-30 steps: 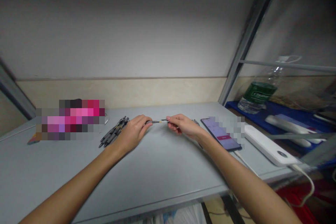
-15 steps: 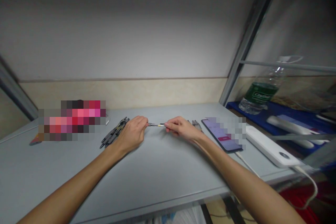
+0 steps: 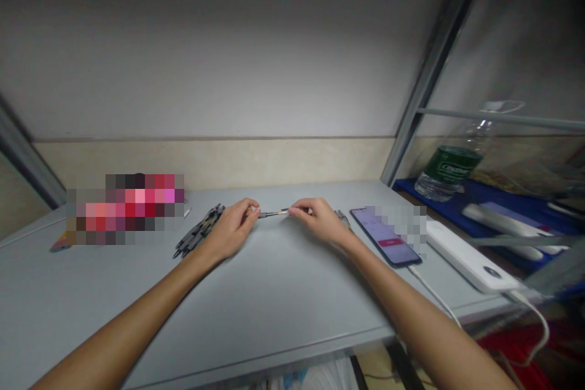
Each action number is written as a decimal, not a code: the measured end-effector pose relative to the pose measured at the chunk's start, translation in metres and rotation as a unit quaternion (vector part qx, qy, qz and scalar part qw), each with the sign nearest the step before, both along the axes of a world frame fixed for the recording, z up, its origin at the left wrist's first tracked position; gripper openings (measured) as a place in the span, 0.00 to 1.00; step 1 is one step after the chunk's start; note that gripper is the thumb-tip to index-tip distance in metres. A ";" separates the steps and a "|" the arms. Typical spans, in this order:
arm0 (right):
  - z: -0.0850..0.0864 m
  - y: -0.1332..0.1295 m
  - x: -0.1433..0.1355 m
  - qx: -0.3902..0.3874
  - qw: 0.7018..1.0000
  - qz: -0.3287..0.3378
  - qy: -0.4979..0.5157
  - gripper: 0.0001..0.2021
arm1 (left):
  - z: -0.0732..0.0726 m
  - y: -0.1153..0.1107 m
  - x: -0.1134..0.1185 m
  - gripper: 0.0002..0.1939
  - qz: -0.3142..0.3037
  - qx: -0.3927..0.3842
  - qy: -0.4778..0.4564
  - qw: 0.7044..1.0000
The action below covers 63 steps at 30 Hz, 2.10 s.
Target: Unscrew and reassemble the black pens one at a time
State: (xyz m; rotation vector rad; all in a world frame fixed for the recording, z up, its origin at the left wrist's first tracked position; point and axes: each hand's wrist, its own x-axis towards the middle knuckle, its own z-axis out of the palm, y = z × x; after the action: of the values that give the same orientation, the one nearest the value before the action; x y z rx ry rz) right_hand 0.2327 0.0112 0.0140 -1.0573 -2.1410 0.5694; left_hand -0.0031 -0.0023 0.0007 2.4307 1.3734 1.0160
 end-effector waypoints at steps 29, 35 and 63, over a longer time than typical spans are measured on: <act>-0.003 0.007 0.002 -0.119 0.967 0.001 0.225 0.18 | -0.011 0.014 -0.002 0.13 -0.049 -0.249 -0.491 0.834; -0.004 0.008 0.003 -0.203 0.959 -0.039 0.195 0.25 | -0.007 0.009 0.001 0.14 -0.045 -0.267 -0.505 0.820; 0.004 0.001 0.008 -0.262 0.947 0.028 0.183 0.20 | -0.011 0.011 0.001 0.13 -0.067 -0.269 -0.495 0.823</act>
State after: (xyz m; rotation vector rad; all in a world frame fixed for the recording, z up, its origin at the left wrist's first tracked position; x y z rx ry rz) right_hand 0.2407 0.0122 0.0185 -1.0576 -1.7303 1.3051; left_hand -0.0024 0.0085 -0.0107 1.2125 0.8888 1.3181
